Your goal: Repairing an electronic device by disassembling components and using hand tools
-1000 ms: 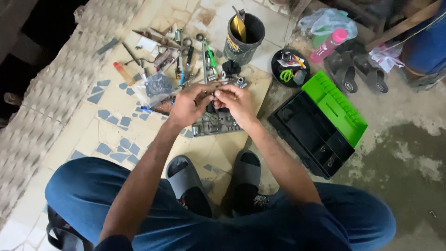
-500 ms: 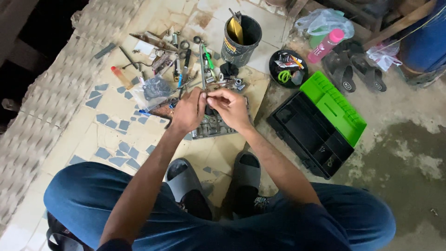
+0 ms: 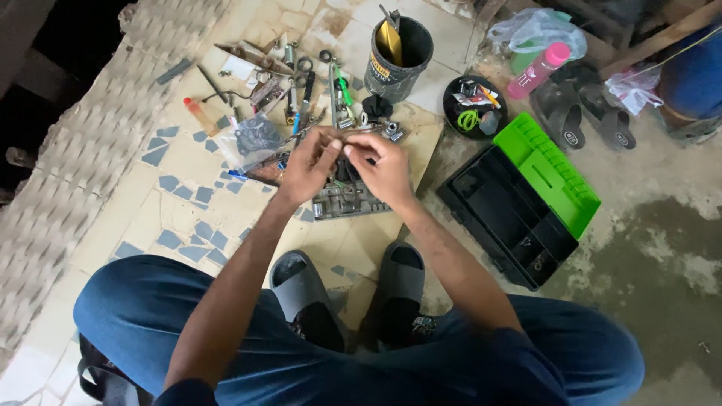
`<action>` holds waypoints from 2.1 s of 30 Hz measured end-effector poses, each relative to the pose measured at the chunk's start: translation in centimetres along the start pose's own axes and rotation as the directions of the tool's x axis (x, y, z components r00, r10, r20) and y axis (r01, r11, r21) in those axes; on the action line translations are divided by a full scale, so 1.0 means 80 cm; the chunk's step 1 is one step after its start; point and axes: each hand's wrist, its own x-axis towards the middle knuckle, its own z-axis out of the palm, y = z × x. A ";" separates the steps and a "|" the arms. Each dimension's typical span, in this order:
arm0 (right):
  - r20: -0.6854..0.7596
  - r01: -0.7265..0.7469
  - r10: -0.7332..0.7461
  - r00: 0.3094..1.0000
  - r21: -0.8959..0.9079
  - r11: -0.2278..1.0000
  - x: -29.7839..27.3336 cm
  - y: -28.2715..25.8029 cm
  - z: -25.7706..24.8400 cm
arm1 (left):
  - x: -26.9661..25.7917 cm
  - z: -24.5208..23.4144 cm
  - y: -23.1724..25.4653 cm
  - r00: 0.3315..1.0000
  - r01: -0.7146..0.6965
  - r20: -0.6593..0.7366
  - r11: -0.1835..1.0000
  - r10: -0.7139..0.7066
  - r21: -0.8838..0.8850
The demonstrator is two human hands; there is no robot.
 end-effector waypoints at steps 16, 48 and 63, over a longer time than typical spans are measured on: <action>0.033 -0.160 0.156 0.987 0.218 0.963 0.011 -0.006 -0.003 | -0.006 0.002 0.046 0.968 -0.250 0.042 0.944 0.247 0.216; 0.089 -0.057 0.046 0.995 0.131 0.990 0.007 0.019 -0.004 | 0.002 0.019 -0.022 0.976 0.197 0.141 0.955 -0.168 -0.223; 0.081 -0.114 0.104 0.991 0.130 0.985 0.008 0.004 0.000 | 0.004 0.020 -0.030 0.979 0.194 0.123 0.926 -0.162 -0.323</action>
